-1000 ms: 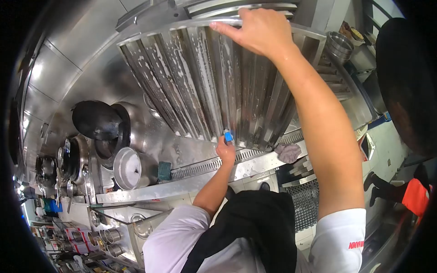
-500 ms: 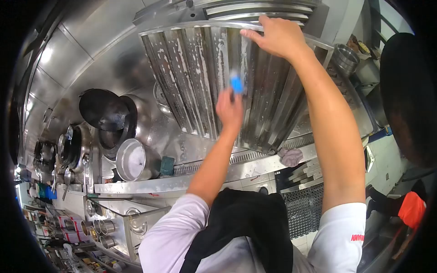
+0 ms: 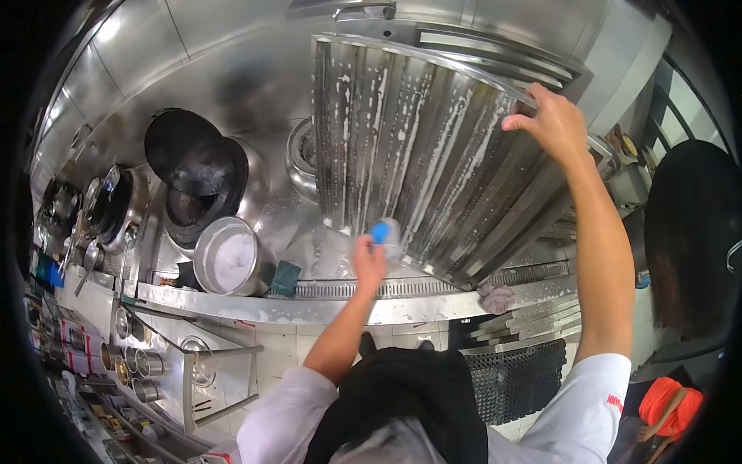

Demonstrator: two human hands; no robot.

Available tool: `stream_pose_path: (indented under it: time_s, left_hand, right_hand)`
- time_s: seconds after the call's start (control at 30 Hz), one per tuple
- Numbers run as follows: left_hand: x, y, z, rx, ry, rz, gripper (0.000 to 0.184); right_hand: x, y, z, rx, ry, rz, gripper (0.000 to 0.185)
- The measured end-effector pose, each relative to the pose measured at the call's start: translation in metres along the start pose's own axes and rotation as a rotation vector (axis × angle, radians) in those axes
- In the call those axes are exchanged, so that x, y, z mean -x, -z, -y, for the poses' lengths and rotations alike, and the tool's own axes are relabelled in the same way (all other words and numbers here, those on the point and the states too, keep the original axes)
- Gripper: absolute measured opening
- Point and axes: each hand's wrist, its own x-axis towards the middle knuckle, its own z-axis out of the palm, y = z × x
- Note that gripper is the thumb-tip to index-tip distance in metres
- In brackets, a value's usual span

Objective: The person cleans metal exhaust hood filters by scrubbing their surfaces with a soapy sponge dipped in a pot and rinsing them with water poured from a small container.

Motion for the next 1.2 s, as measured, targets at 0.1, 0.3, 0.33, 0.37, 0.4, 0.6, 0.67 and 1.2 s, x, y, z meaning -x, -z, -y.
stream_pose_path:
  time_s: [0.1,0.3,0.33,0.37,0.4,0.6,0.67,1.2]
  left_hand:
    - [-0.056,0.13,-0.002,-0.217,0.082,-0.175,0.029]
    - [-0.13,0.311,0.0,-0.966,0.423,0.096,0.057]
    - [-0.139,0.326,0.047,-0.995,0.39,0.225,0.059]
    - [-0.138,0.345,0.115,-1.027,0.368,0.35,0.061]
    - [-0.132,0.352,0.145,-1.176,0.246,0.507,0.059]
    - [-0.143,0.324,0.073,-0.931,0.369,0.229,0.039]
    - [-0.135,0.293,0.008,-0.699,-0.048,-0.252,0.04]
    - [-0.139,-0.06,-0.216,-0.116,-0.918,-0.413,0.011]
  right_hand:
    - [0.005,0.0,-0.003,0.037,-0.02,-0.031,0.082]
    - [-0.014,-0.023,0.022,0.0,0.165,-0.164,0.08]
    - [-0.022,-0.031,0.029,0.005,0.207,-0.193,0.078]
    - [-0.025,-0.03,0.042,0.0,0.228,-0.191,0.076]
    - [-0.028,-0.035,0.052,-0.026,0.245,-0.205,0.075]
    - [-0.038,-0.021,0.073,-0.117,0.29,-0.02,0.064]
    - [-0.033,-0.023,0.072,-0.13,0.175,0.106,0.06]
    - [-0.013,-0.022,0.064,-0.226,0.25,0.028,0.068]
